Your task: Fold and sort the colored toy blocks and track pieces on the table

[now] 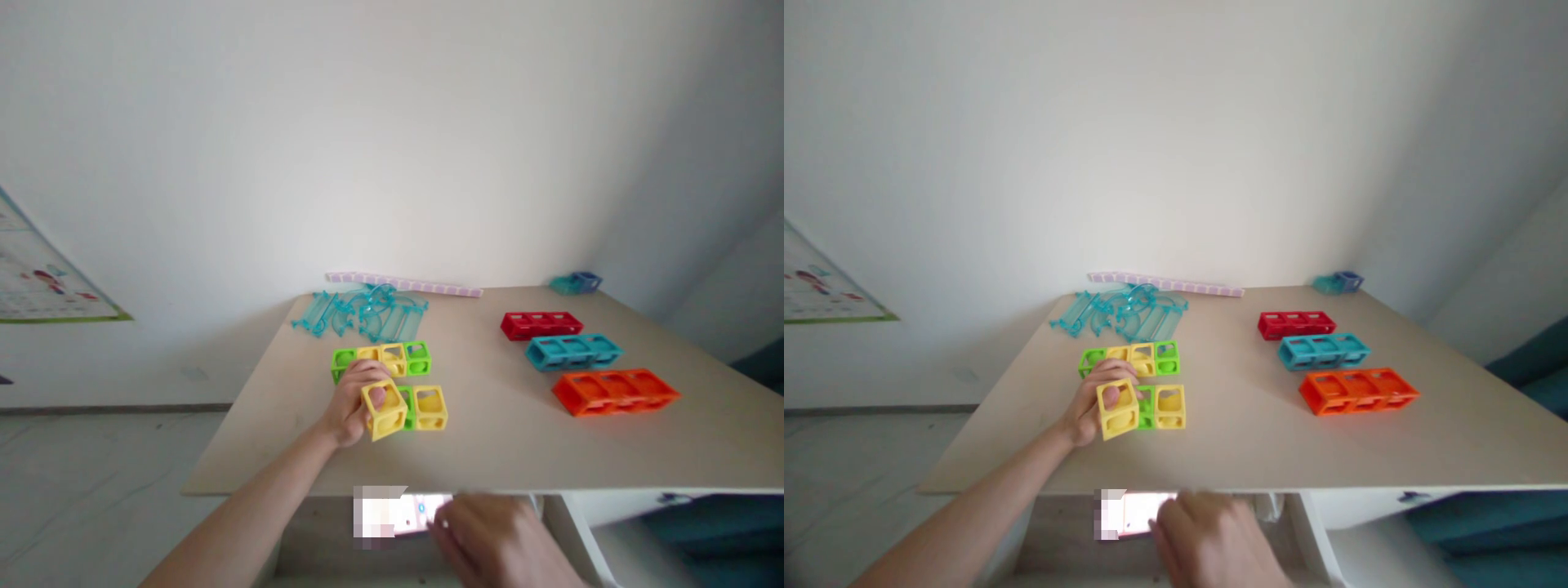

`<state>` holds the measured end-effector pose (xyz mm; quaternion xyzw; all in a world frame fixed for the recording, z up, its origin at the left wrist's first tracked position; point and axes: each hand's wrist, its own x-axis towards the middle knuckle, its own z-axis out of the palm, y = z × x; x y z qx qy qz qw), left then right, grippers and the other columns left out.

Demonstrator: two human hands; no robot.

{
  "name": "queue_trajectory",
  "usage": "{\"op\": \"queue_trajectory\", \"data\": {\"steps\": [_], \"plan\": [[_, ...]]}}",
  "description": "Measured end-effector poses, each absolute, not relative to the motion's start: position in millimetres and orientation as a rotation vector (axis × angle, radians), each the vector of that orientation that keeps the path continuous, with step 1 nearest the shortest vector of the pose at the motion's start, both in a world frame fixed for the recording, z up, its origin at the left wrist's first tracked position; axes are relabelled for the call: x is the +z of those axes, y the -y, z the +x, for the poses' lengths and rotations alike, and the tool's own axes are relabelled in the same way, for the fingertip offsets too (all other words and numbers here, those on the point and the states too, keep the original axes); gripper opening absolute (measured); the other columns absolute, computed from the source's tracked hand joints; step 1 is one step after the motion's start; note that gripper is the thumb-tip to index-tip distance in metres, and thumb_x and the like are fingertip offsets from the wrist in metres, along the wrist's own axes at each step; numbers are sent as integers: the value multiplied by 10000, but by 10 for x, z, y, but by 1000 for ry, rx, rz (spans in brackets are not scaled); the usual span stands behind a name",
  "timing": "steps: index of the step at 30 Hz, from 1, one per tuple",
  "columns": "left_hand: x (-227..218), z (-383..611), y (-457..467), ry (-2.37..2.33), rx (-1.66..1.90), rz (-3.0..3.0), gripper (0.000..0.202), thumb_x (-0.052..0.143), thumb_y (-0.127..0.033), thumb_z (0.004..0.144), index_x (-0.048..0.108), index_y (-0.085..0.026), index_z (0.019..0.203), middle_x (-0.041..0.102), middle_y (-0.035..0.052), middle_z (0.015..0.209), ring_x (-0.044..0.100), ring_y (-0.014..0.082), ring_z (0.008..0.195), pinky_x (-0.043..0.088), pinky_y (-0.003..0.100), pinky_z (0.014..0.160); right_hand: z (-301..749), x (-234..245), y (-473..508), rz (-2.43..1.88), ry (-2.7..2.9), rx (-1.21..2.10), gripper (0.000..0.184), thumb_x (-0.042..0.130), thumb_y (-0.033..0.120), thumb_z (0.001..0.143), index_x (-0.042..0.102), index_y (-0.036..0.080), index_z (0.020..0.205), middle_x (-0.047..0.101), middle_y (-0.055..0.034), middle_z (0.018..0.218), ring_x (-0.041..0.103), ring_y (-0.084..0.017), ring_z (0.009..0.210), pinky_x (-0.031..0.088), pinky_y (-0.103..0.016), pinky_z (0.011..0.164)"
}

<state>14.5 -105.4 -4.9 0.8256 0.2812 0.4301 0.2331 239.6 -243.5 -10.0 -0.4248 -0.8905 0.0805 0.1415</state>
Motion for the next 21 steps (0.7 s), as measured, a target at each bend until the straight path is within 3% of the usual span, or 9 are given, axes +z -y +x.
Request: {"op": "queue_trajectory", "data": {"steps": [2, 5, 13, 21], "plan": [[-37, 153, 1061, -778, 1182, 2263, 521, 324, -490, 936, 737, -184, 851, 698, 103, 860, 576, 268, 972, 379, 462, 932, 2462, 36, 2111, -1296, 2312, 93, 156, 498, 203, 914, 635, 217, 990, 655, -68, 852, 643, -194, 717, 516, -304, 624], [-20, 161, 1070, -777, 1204, 2257, 507, 335, -492, 931, 736, -193, 844, 692, 98, 833, 585, 271, 952, 388, 469, 917, 2513, 118, 1734, -1274, 2286, -5, 400, 591, 255, 866, 516, 213, 1256, 565, -136, 1142, 615, -254, 949, 550, -357, 728], [-41, 149, 1055, -755, 1213, 2269, 446, 357, -434, 929, 723, -194, 845, 691, 89, 828, 585, 270, 956, 390, 473, 908, 2496, -49, 1493, -1257, 2330, 120, 275, 549, 225, 895, 554, 230, 1170, 474, -104, 1149, 611, -173, 806, 561, -340, 703], [-59, 152, 1050, -770, 1227, 2286, 410, 367, -394, 927, 714, -190, 849, 689, 86, 830, 573, 264, 966, 382, 466, 911, 2486, -43, 1582, -1191, 2212, 85, 256, 537, 222, 890, 569, 187, 1141, 465, -142, 1180, 590, -207, 905, 554, -340, 722]]}}
